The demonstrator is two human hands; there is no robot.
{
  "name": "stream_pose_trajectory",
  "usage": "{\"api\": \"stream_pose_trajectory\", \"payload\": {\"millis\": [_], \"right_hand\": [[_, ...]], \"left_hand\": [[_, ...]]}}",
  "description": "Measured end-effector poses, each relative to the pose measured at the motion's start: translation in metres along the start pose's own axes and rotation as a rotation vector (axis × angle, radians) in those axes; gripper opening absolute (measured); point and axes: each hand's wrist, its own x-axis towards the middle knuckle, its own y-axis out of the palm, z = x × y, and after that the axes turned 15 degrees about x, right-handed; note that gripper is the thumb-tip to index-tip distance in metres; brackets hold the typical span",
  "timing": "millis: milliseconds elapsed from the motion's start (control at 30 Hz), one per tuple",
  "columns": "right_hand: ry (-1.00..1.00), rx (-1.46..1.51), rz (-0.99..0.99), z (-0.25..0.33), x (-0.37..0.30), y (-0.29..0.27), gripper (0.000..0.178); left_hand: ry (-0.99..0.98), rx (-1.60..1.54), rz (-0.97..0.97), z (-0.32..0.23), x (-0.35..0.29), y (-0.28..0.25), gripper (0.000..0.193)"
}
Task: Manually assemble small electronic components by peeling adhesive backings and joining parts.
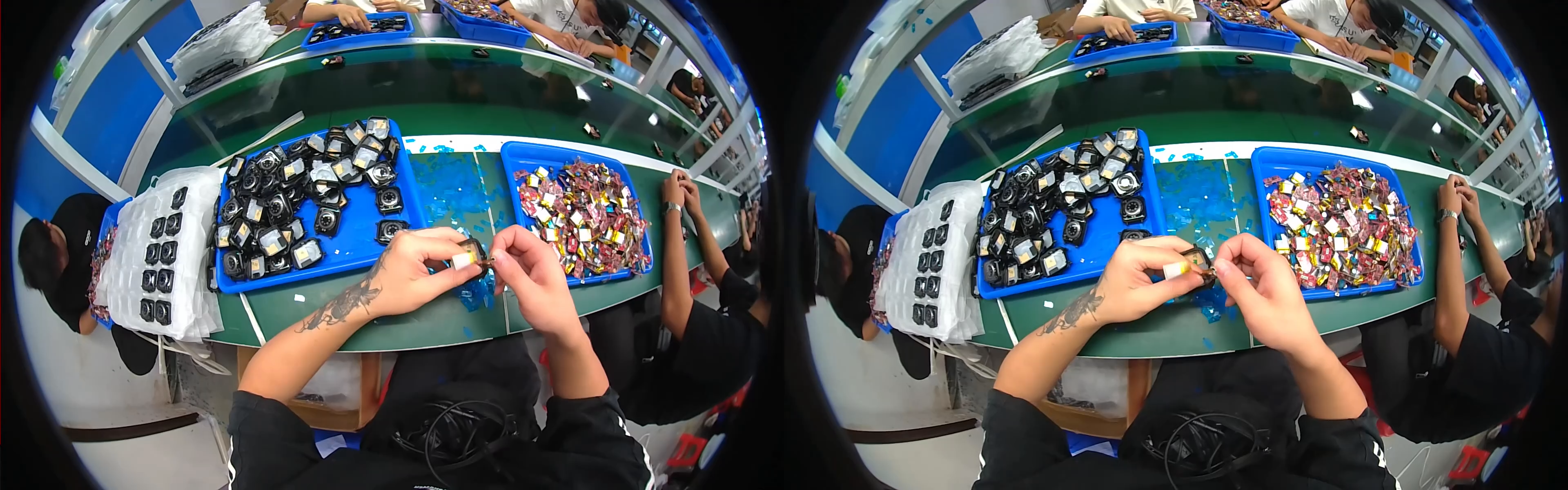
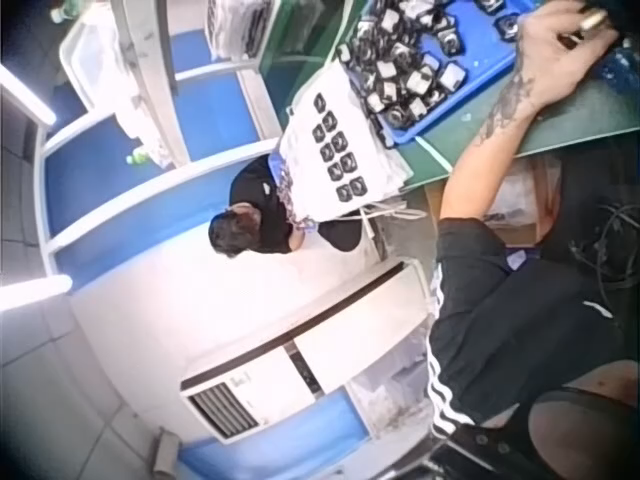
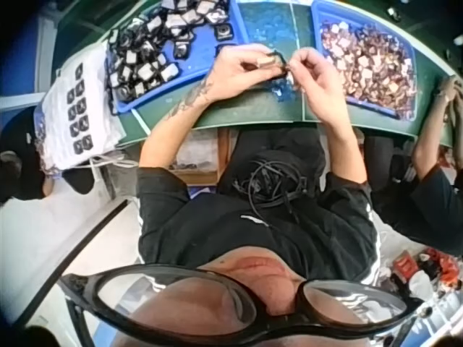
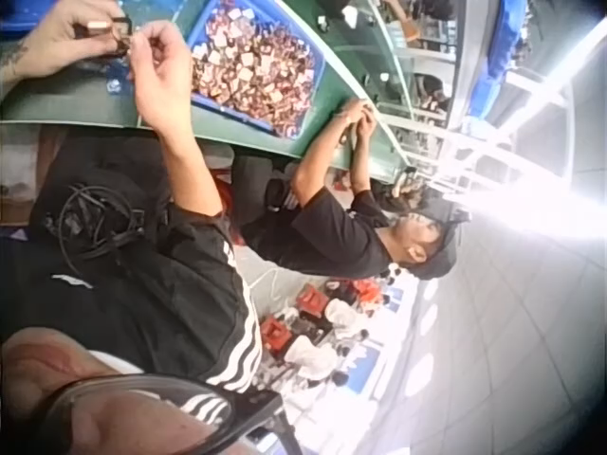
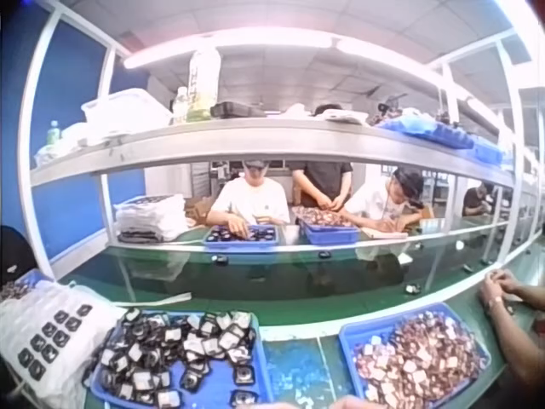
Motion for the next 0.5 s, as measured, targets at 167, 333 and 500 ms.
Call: {"api": "stream_pose_trajectory", "payload": {"millis": [167, 333, 500], "right_hand": [[-0.059, 0.038, -0.071, -0.004, -0.003, 0.007, 0.009], [-0.193, -0.017, -0.214, -0.013, 0.002, 0.014, 0.017], [-0.253, -0.078, -0.239, -0.024, 0.006, 0.012, 0.023]], "left_hand": [[-0.359, -0.264, 0.039, -0.004, 0.001, 0.003, 0.012], [-0.349, -0.213, 0.111, -0.003, 0.001, 0.001, 0.017], [-0.400, -0.562, 0.092, 0.000, 0.003, 0.002, 0.042]]}}
